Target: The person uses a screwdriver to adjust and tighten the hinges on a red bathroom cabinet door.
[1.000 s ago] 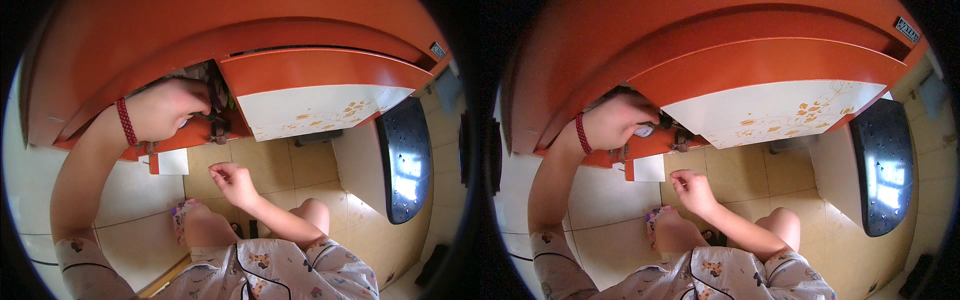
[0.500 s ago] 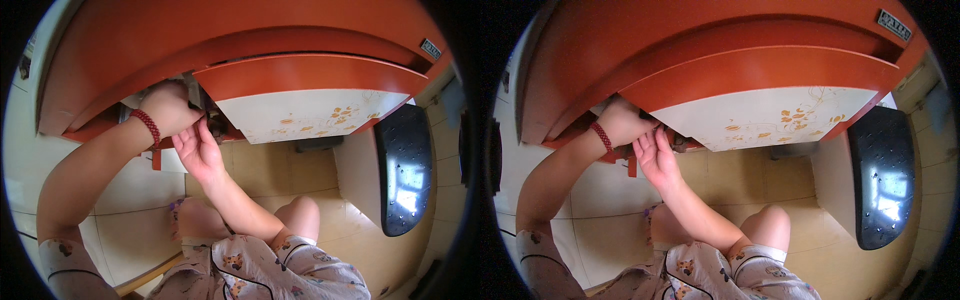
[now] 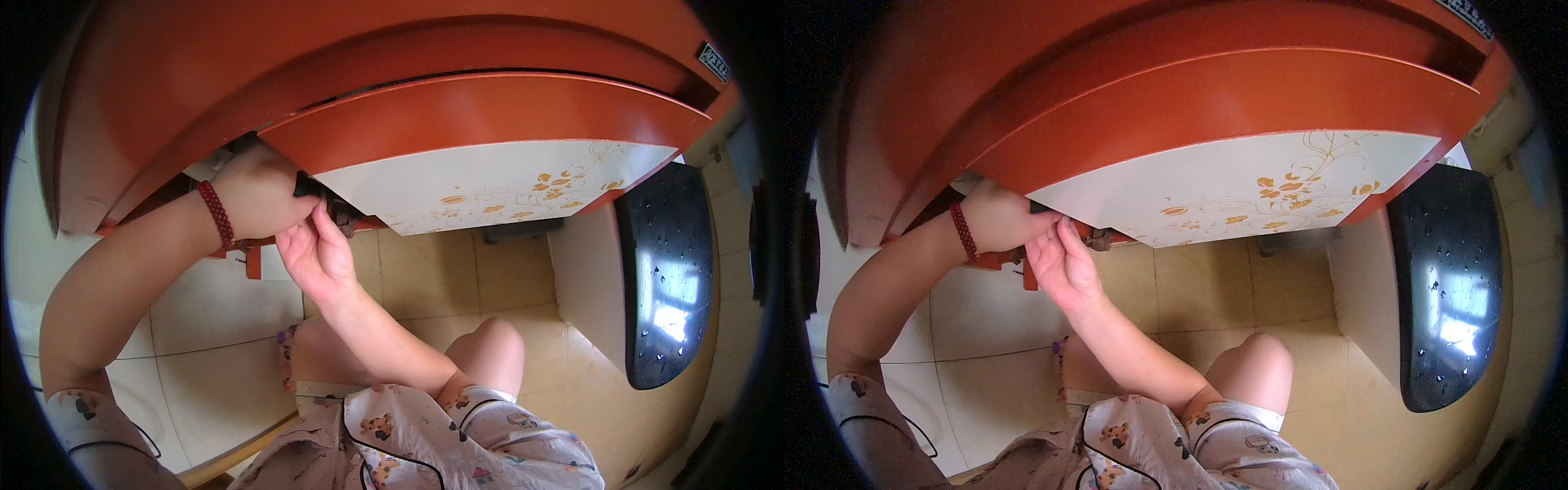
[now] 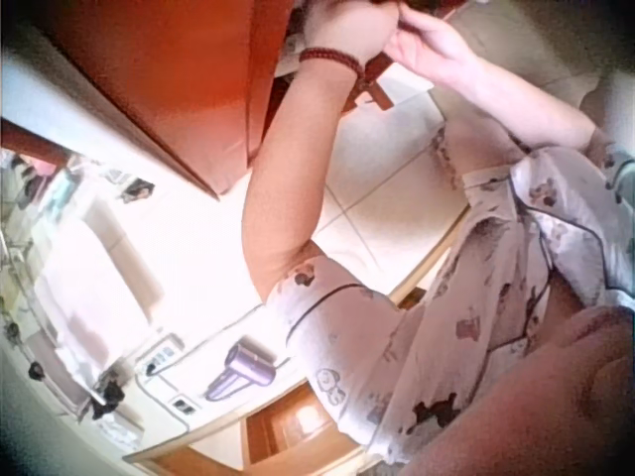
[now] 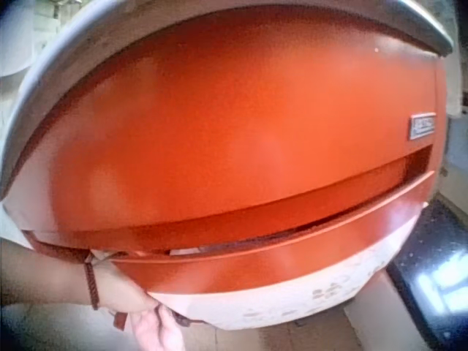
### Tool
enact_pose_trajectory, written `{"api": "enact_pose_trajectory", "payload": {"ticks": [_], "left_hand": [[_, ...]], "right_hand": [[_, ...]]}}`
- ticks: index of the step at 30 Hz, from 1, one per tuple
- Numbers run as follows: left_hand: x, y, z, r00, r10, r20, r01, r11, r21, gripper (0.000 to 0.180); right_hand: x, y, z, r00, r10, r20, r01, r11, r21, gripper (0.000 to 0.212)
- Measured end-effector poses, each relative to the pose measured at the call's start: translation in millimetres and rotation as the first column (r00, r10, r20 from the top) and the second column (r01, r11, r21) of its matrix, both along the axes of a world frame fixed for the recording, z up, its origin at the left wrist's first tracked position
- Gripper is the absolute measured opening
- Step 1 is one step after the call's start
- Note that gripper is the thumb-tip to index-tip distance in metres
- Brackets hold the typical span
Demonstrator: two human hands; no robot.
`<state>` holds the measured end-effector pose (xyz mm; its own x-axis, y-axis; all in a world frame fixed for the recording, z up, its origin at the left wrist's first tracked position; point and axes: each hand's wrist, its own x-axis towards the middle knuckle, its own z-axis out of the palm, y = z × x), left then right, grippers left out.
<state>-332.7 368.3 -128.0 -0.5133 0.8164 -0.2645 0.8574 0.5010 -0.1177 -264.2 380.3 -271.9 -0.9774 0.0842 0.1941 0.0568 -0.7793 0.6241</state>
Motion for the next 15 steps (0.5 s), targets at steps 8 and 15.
{"api": "enact_pose_trajectory", "payload": {"ticks": [8,15], "left_hand": [[17,39,21,0.942,0.323,0.093,-0.324,0.946,-0.001,0.039],[1,-13,25,0.949,-0.303,-0.085,0.306,0.952,0.021,0.032]], "right_hand": [[-14,6,0,0.985,0.022,0.172,-0.021,1.0,-0.006,0.024],[-15,1,4,0.952,-0.041,0.303,0.015,0.996,0.089,0.021]]}}
